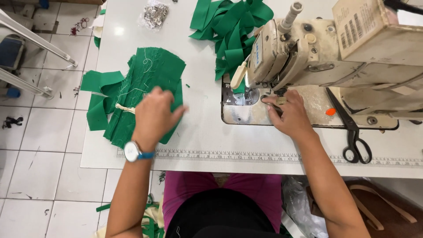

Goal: Sewing green fabric strips using an industrial sewing machine on a factory floor.

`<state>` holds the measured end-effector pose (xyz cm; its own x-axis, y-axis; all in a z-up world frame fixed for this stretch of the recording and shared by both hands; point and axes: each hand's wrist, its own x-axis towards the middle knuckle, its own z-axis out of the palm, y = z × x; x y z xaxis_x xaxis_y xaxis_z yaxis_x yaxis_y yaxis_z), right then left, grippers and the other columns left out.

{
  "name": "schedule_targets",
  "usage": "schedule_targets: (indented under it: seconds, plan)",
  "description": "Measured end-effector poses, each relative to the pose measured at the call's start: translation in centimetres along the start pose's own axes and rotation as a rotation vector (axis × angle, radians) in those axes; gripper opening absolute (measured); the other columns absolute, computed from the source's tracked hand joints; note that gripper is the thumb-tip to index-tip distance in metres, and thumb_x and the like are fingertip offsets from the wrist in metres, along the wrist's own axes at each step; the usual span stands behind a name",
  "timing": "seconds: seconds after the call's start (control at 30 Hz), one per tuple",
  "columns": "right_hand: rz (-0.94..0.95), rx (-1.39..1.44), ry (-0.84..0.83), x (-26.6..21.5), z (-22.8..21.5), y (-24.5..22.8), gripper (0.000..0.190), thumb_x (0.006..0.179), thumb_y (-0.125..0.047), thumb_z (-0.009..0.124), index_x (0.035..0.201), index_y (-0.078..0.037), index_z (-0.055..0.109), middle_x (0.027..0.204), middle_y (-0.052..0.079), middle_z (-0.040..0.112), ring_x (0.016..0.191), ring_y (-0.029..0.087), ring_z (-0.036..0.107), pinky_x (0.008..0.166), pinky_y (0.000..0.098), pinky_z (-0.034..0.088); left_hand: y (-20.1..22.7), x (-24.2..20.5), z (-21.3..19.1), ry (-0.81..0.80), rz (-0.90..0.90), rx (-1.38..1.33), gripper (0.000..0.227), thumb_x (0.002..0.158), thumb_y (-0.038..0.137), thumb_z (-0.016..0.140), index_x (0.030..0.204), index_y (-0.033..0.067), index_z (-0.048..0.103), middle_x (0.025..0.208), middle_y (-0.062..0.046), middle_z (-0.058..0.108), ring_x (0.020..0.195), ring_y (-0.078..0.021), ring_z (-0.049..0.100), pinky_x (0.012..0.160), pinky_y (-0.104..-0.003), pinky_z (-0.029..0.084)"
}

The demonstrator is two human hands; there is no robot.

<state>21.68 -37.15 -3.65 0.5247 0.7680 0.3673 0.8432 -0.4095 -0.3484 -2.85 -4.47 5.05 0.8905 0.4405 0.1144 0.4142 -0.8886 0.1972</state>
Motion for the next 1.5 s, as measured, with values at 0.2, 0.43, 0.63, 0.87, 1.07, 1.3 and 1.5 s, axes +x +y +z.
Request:
schedule_targets:
  seconds: [0.2, 0.43, 0.63, 0.87, 1.07, 1.3, 1.5]
  plan:
    - [0.056, 0.158, -0.156, 1.1, -3.4, -6.2, 0.021, 0.098, -0.024, 0.060, 0.111, -0.025, 0.078, 0.085, 0.015, 0.074, 0.095, 0.035, 0.070, 0.116, 0.0624, 0.028, 2.1, -4.2, 3.0, 0.039, 0.202, 0.013, 0.008, 0.086, 0.017, 0.068, 0.079, 0.0158, 0.071, 0.074, -0.006, 0.069, 0.069, -0.0285, 0.071, 0.055, -0.036, 0.054]
    - [0.410, 0.876, -0.680, -1.0, -5.2, -12.3, 0.091, 0.087, -0.074, 0.019, 0.117, -0.014, 0.079, 0.114, 0.005, 0.082, 0.101, 0.018, 0.070, 0.082, 0.0344, 0.048, 14.1, -10.3, 1.6, 0.023, 0.280, -1.179, 0.008, 0.103, 0.014, 0.056, 0.099, 0.0074, 0.056, 0.082, -0.005, 0.058, 0.065, -0.0149, 0.056, 0.060, -0.028, 0.052]
    - [0.355, 1.138, -0.138, -4.8, -5.8, -13.8, 0.038, 0.093, -0.007, 0.069, 0.129, -0.003, 0.061, 0.115, 0.008, 0.068, 0.107, 0.017, 0.068, 0.094, 0.0281, 0.057, 16.7, -10.9, 3.8, 0.176, 0.436, -1.107, 0.007, 0.096, 0.002, 0.068, 0.101, -0.0013, 0.065, 0.114, -0.020, 0.054, 0.077, -0.0259, 0.070, 0.079, -0.034, 0.062]
    - [0.290, 1.099, -0.158, -5.1, -7.0, -13.0, 0.045, 0.081, 0.002, 0.077, 0.124, -0.002, 0.066, 0.105, 0.012, 0.073, 0.092, 0.018, 0.069, 0.079, 0.0305, 0.058, 15.3, -7.1, 2.7, -0.187, -0.054, -1.382, 0.053, 0.083, 0.024, 0.080, 0.124, 0.0019, 0.056, 0.108, -0.010, 0.055, 0.081, -0.0180, 0.065, 0.057, -0.028, 0.061]
    - [0.379, 1.177, -0.250, -5.5, -6.8, -12.1, 0.081, 0.074, -0.002, 0.086, 0.146, -0.003, 0.048, 0.115, 0.018, 0.070, 0.079, 0.017, 0.068, 0.067, 0.0327, 0.065, 13.3, -3.5, 2.9, -0.284, 0.027, -1.241, 0.013, 0.083, 0.005, 0.078, 0.096, 0.0033, 0.079, 0.065, -0.014, 0.074, 0.050, -0.0195, 0.071, 0.047, -0.028, 0.056]
    - [0.387, 0.656, -0.046, -4.8, -6.9, -11.4, 0.027, 0.092, -0.012, 0.072, 0.118, -0.011, 0.076, 0.079, 0.010, 0.074, 0.069, 0.020, 0.067, 0.063, 0.0325, 0.056, 11.7, -0.2, 3.4, -0.400, 0.102, -1.124, 0.016, 0.089, 0.000, 0.068, 0.104, 0.0015, 0.072, 0.069, -0.017, 0.073, 0.057, -0.0230, 0.074, 0.056, -0.032, 0.064]
    - [0.370, 0.436, 0.016, -6.4, -4.7, -10.8, 0.025, 0.096, -0.014, 0.068, 0.118, -0.018, 0.079, 0.075, 0.007, 0.071, 0.069, 0.018, 0.067, 0.063, 0.0291, 0.055, 12.2, 1.9, 3.9, -0.317, 0.281, -0.873, 0.014, 0.086, -0.002, 0.071, 0.099, 0.0021, 0.074, 0.075, -0.017, 0.072, 0.068, -0.0322, 0.074, 0.059, -0.037, 0.061]
